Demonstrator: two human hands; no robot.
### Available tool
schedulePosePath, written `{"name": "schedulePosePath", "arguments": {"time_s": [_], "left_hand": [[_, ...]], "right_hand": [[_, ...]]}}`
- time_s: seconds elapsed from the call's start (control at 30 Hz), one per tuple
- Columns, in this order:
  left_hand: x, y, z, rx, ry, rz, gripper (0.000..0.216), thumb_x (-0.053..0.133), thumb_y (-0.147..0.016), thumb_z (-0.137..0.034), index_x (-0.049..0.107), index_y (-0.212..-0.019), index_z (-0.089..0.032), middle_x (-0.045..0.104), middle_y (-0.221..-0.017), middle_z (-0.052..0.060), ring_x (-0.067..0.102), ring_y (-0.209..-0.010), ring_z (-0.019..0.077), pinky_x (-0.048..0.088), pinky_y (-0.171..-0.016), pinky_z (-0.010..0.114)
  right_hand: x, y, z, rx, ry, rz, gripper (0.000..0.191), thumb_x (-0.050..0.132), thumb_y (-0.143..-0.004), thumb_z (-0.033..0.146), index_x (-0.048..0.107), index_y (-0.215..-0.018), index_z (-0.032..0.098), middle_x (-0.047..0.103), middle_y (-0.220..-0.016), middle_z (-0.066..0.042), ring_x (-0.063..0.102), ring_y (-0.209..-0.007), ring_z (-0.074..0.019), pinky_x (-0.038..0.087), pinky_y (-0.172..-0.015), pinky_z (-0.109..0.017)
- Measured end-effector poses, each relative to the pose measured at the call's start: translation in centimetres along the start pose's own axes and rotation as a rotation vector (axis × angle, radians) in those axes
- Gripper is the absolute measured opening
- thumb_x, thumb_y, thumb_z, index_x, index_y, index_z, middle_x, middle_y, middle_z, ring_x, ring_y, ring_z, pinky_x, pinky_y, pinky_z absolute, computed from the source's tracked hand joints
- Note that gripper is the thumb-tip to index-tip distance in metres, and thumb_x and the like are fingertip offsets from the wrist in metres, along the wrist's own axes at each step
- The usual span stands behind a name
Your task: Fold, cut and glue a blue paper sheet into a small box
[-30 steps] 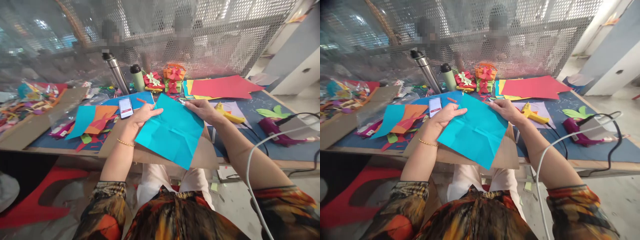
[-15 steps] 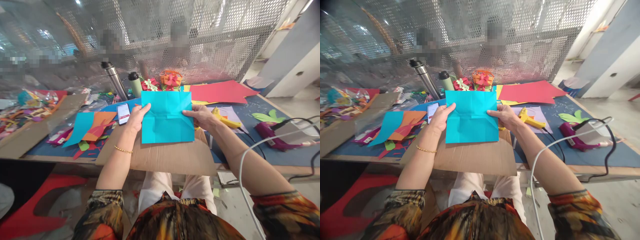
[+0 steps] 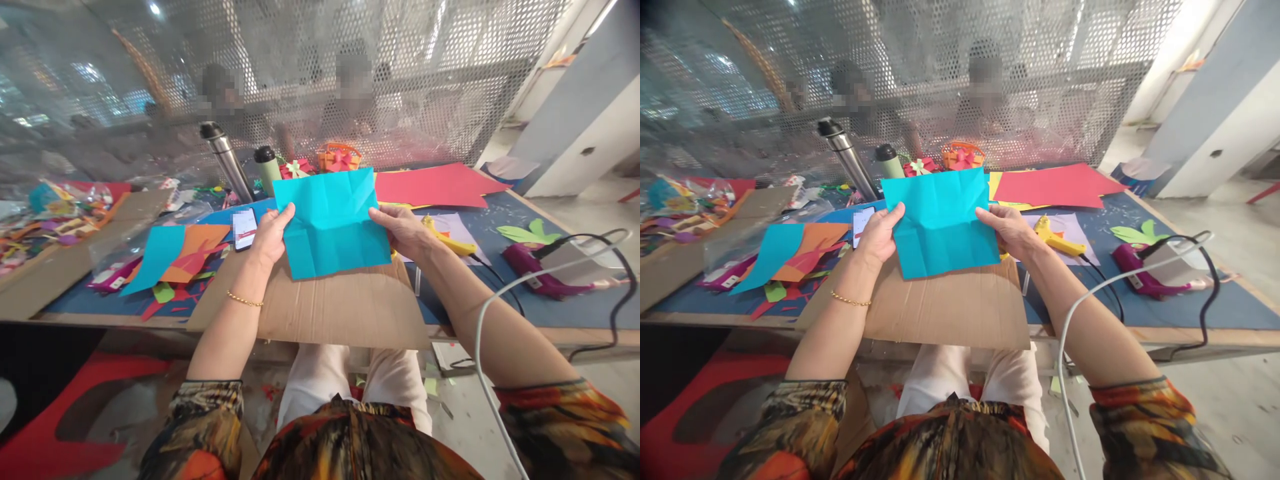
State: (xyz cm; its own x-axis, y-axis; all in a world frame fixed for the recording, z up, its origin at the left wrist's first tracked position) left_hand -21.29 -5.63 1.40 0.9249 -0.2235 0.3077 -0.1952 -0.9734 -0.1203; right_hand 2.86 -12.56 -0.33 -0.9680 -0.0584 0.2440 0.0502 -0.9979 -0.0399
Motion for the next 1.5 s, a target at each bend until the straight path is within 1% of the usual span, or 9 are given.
{"name": "schedulePosePath", "arguments": {"time_s": [0.13, 0.37, 0.53, 0.77, 0.87, 1.03, 1.2, 1.37, 1.5], "left_hand": [[0.0, 0.0, 0.2, -0.001, -0.018, -0.011, 0.043, 0.1, -0.067, -0.048, 0.074, -0.086, -0.019, 0.08, -0.082, 0.005, 0.079, -0.098, 0.0274, 0.064, -0.094, 0.042], [0.1, 0.2, 1.0, -0.081, 0.025, -0.025, 0.036, 0.096, -0.073, -0.043, 0.073, -0.085, -0.018, 0.081, -0.082, 0.006, 0.081, -0.095, 0.0297, 0.066, -0.092, 0.043], [0.7, 0.5, 1.1, -0.11, 0.046, -0.002, 0.034, 0.096, -0.072, -0.038, 0.073, -0.086, -0.017, 0.081, -0.08, 0.006, 0.081, -0.096, 0.0288, 0.067, -0.092, 0.042], [0.5, 0.7, 1.3, -0.111, 0.054, -0.027, 0.034, 0.098, -0.07, -0.034, 0.073, -0.084, -0.017, 0.081, -0.078, 0.005, 0.081, -0.098, 0.0293, 0.067, -0.09, 0.041], [0.2, 0.6, 1.9, -0.143, 0.066, -0.039, 0.03, 0.096, -0.074, -0.033, 0.073, -0.084, -0.017, 0.081, -0.08, 0.006, 0.081, -0.096, 0.0289, 0.067, -0.09, 0.042], [0.6, 0.7, 3.0, -0.242, 0.098, 0.005, 0.027, 0.092, -0.08, -0.031, 0.076, -0.094, -0.015, 0.082, -0.087, 0.008, 0.081, -0.089, 0.0267, 0.067, -0.091, 0.042], [0.3, 0.8, 2.4, -0.183, 0.077, -0.017, 0.027, 0.093, -0.078, -0.03, 0.074, -0.089, -0.014, 0.081, -0.086, 0.006, 0.08, -0.087, 0.0238, 0.065, -0.09, 0.039], [0.2, 0.8, 2.2, -0.164, 0.048, -0.03, 0.033, 0.096, -0.074, -0.036, 0.072, -0.086, -0.016, 0.079, -0.081, 0.005, 0.079, -0.092, 0.0265, 0.064, -0.089, 0.041], [1.1, 0.8, 1.7, -0.119, 0.076, 0.046, 0.042, 0.097, -0.071, -0.047, 0.067, -0.079, -0.019, 0.078, -0.08, 0.004, 0.078, -0.095, 0.0272, 0.064, -0.09, 0.041]], "right_hand": [[0.4, 0.0, -0.4, 0.035, 0.006, 0.0, 0.059, 0.105, -0.045, 0.046, 0.077, -0.091, 0.024, 0.084, -0.097, -0.007, 0.079, -0.09, -0.0286, 0.068, -0.079, -0.042], [0.1, -0.4, -1.1, 0.047, 0.008, -0.029, 0.054, 0.105, -0.044, 0.037, 0.077, -0.088, 0.023, 0.083, -0.092, -0.006, 0.079, -0.083, -0.0256, 0.067, -0.077, -0.038], [-0.4, -0.1, -0.9, 0.046, -0.009, -0.051, 0.046, 0.101, -0.055, 0.046, 0.076, -0.086, 0.024, 0.083, -0.092, -0.007, 0.08, -0.086, -0.0277, 0.067, -0.074, -0.039], [-0.4, 0.0, -0.7, 0.044, -0.038, -0.059, 0.054, 0.104, -0.045, 0.048, 0.075, -0.084, 0.024, 0.084, -0.096, -0.008, 0.08, -0.087, -0.0292, 0.068, -0.073, -0.04], [-0.4, -0.2, -1.0, 0.049, -0.044, -0.068, 0.053, 0.104, -0.047, 0.046, 0.075, -0.086, 0.024, 0.084, -0.097, -0.008, 0.08, -0.089, -0.0292, 0.068, -0.075, -0.041], [-0.6, -0.1, -1.3, 0.059, -0.043, -0.072, 0.047, 0.102, -0.054, 0.042, 0.076, -0.09, 0.024, 0.084, -0.1, -0.009, 0.08, -0.094, -0.0301, 0.068, -0.079, -0.043], [-1.1, 0.2, -1.0, 0.044, -0.024, -0.122, 0.053, 0.103, -0.05, 0.047, 0.077, -0.09, 0.024, 0.084, -0.103, -0.009, 0.079, -0.091, -0.0306, 0.068, -0.079, -0.044], [-1.2, 0.0, -1.0, 0.026, 0.015, -0.12, 0.061, 0.104, -0.049, 0.049, 0.077, -0.097, 0.023, 0.084, -0.106, -0.009, 0.079, -0.094, -0.0296, 0.068, -0.083, -0.044], [-2.1, -0.3, -0.6, -0.063, 0.081, -0.177, 0.06, 0.104, -0.049, 0.047, 0.076, -0.097, 0.024, 0.083, -0.104, -0.007, 0.078, -0.096, -0.029, 0.067, -0.086, -0.043]]}}
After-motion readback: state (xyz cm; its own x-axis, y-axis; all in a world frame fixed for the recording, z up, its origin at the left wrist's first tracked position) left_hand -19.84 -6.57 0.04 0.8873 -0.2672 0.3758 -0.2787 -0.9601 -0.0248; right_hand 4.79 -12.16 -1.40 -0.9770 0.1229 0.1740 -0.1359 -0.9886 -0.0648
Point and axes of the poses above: each hand's wrist, its own y-axis away from the middle knuckle, its own x-axis out of the palm, z = x × y, the point moved 10 cm from there along -y, towards the middle knuckle
